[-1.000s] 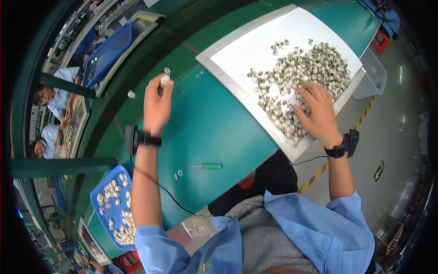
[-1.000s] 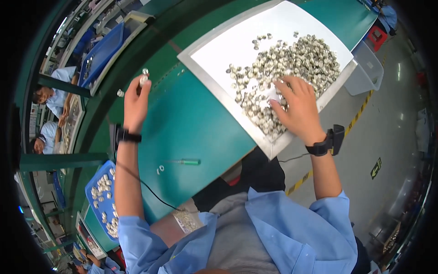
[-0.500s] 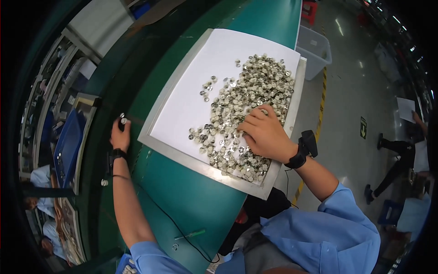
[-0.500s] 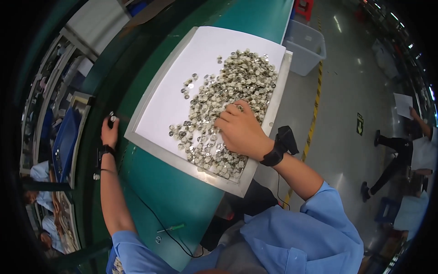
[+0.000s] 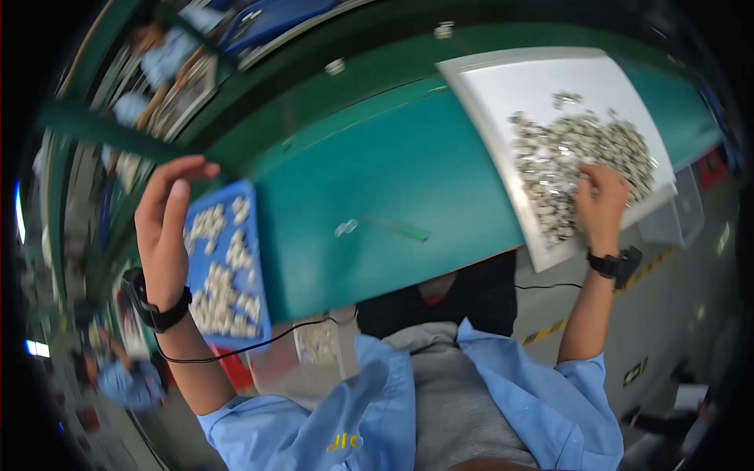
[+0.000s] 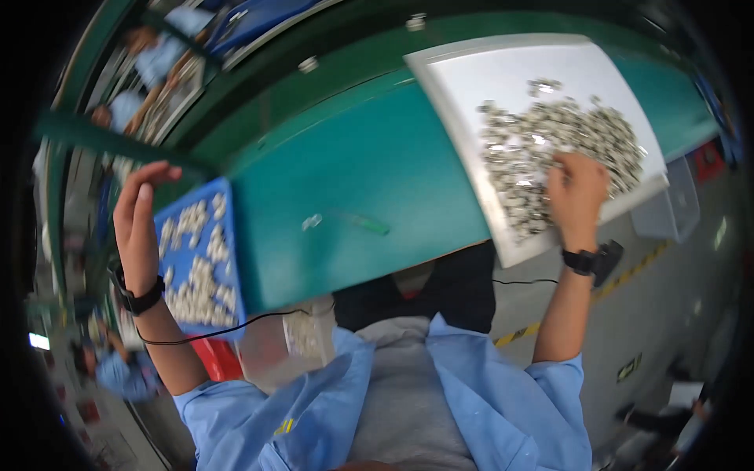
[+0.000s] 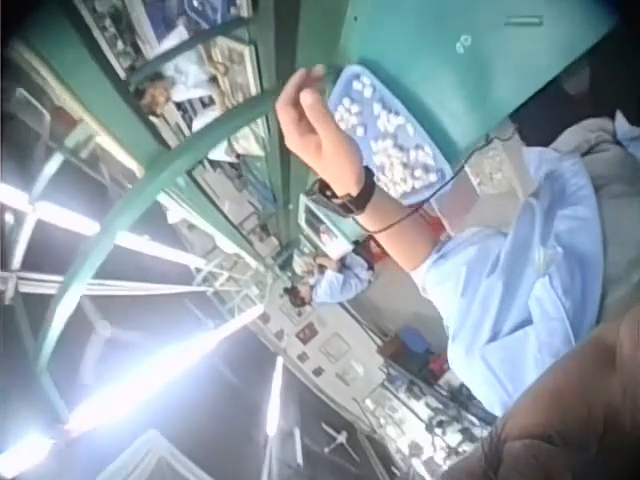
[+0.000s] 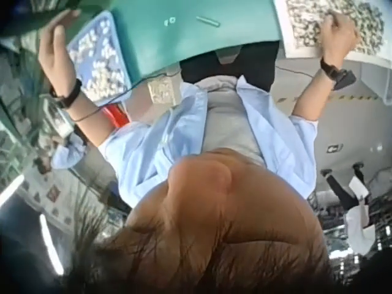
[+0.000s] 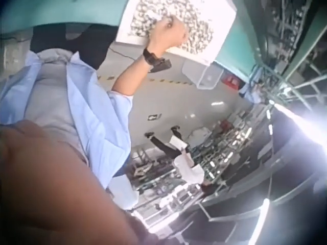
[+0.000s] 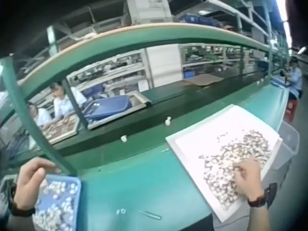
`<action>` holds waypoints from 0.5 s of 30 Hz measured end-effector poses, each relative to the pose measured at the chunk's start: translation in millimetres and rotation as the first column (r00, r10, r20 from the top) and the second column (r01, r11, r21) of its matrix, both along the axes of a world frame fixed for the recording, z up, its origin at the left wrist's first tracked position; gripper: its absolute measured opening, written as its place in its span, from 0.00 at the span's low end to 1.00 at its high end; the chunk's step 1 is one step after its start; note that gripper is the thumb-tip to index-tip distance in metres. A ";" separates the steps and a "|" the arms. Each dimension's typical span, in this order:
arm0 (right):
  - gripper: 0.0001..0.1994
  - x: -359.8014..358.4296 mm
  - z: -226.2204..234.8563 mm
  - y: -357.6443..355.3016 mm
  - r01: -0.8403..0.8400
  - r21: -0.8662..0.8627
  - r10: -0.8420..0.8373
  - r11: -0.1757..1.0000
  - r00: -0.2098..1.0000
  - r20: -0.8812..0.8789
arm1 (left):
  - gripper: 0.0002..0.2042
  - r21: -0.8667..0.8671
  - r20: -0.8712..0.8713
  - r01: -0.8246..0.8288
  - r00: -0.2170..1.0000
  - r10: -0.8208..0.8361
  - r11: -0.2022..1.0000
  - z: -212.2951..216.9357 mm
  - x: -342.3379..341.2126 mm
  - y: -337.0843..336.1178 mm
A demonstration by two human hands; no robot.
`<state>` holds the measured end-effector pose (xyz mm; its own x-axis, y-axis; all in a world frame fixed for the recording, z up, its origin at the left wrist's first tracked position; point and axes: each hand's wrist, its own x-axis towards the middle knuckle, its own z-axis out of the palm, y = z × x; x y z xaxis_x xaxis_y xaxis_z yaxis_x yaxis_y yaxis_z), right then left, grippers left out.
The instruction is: The person picks up a white plastic component and a metal insert by hand, fits the metal insert into the plastic component, and presses them together. After repeating this assembly for several units, the person places each completed part into a blue tray.
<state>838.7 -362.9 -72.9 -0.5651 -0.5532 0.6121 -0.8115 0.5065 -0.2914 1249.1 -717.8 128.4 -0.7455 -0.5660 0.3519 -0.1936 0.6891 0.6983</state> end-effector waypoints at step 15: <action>0.11 -18.7 -10.7 24.2 0.083 0.059 -0.098 0.995 0.934 0.342 | 0.10 -0.413 0.203 -0.475 0.784 0.586 0.778 -176.5 175.7 -3.3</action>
